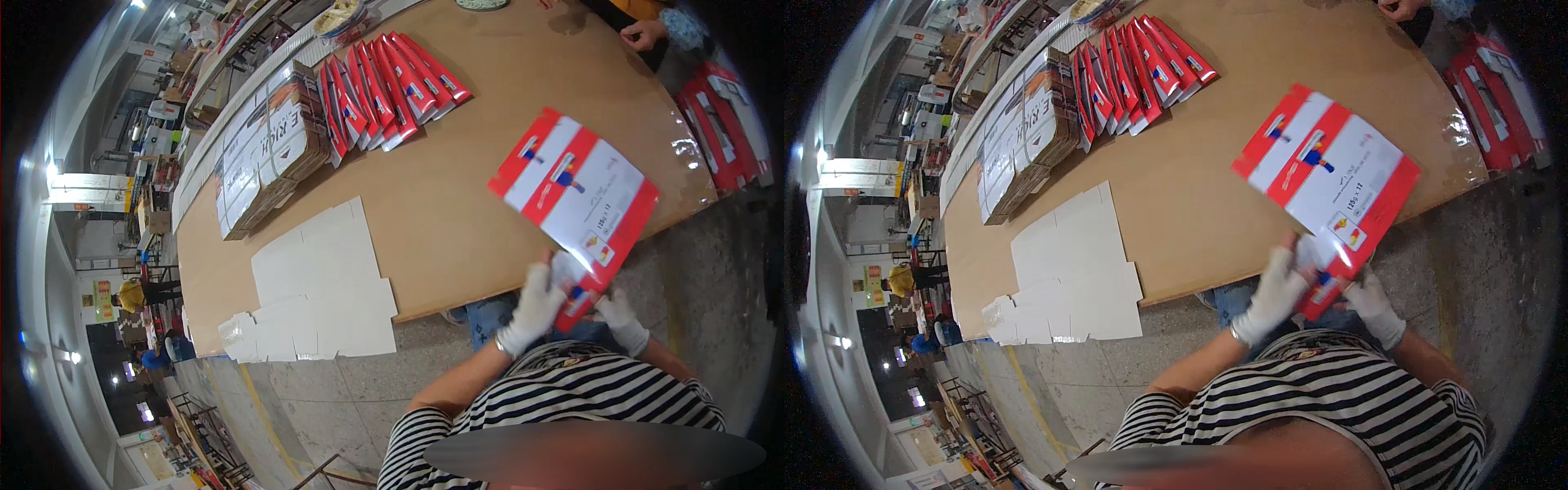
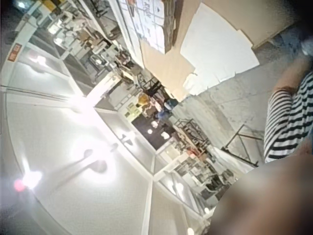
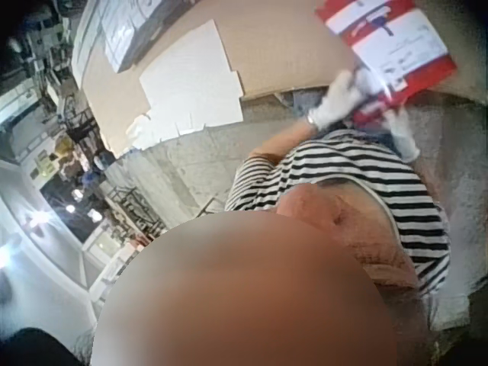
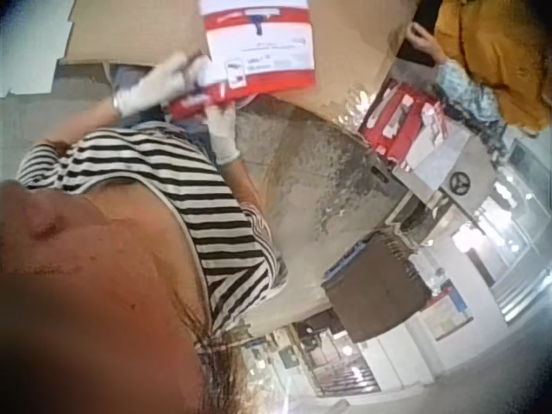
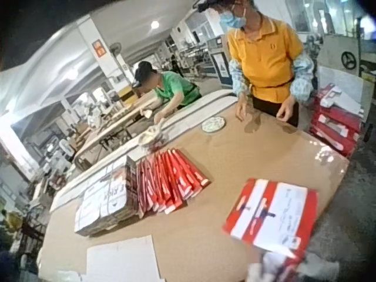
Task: The recorder is folding and stacking flat cardboard packaging materials on a work table in a factory setting.
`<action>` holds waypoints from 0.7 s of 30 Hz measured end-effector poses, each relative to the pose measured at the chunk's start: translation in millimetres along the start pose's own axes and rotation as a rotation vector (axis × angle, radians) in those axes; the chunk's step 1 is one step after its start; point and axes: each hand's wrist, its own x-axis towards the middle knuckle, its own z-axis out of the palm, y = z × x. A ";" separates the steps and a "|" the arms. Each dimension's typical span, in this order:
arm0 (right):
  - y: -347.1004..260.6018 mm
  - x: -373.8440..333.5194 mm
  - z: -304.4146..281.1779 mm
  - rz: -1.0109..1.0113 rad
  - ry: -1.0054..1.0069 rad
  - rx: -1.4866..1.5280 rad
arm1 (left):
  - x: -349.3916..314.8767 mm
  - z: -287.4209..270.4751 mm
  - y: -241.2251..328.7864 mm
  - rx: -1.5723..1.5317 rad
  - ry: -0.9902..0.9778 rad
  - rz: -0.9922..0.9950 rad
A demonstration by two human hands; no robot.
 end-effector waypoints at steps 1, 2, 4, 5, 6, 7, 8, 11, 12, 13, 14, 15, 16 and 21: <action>-7.7 7.0 -9.1 -0.131 0.058 -0.217 | -13.4 3.3 11.1 0.069 -0.005 0.063; -21.5 15.6 -16.4 -0.262 0.105 -0.433 | -24.1 -1.0 18.5 0.144 -0.001 0.123; -60.2 59.5 -44.1 -0.422 0.235 -0.510 | -33.0 -46.2 16.6 0.292 0.036 0.140; -97.4 72.2 -51.7 -0.548 0.231 -0.546 | -37.1 -74.7 19.1 0.542 0.179 0.178; -140.4 82.3 -56.4 -0.497 0.154 -0.567 | -47.8 -105.3 7.0 0.712 0.337 0.191; -170.5 113.1 -90.5 -0.470 0.134 -0.665 | -53.9 -129.3 15.3 0.792 0.376 0.020; -197.1 143.0 -94.3 -0.690 0.094 -0.601 | -65.5 -157.4 2.8 0.988 0.474 -0.006; -285.8 239.1 -71.1 -0.693 0.077 -0.802 | -109.0 -200.0 4.0 1.262 0.522 -0.484; -305.0 273.4 -46.7 -0.839 0.077 -0.836 | -118.1 -205.6 4.6 1.276 0.475 -0.636; -320.6 304.2 -16.1 -0.751 0.053 -0.794 | -126.0 -208.8 1.7 1.282 0.425 -0.791; -328.4 337.3 20.3 -0.794 0.080 -0.754 | -135.3 -210.6 -10.6 1.283 0.449 -0.787; -333.0 357.7 65.2 -0.818 0.078 -0.823 | -149.3 -215.2 -29.4 1.279 0.484 -0.760; -333.0 375.4 105.1 -0.861 0.026 -0.761 | -156.8 -219.4 -44.1 1.274 0.511 -0.722; -307.6 408.4 218.0 -0.939 0.140 -1.017 | -167.9 -229.8 -60.4 1.197 0.669 -0.347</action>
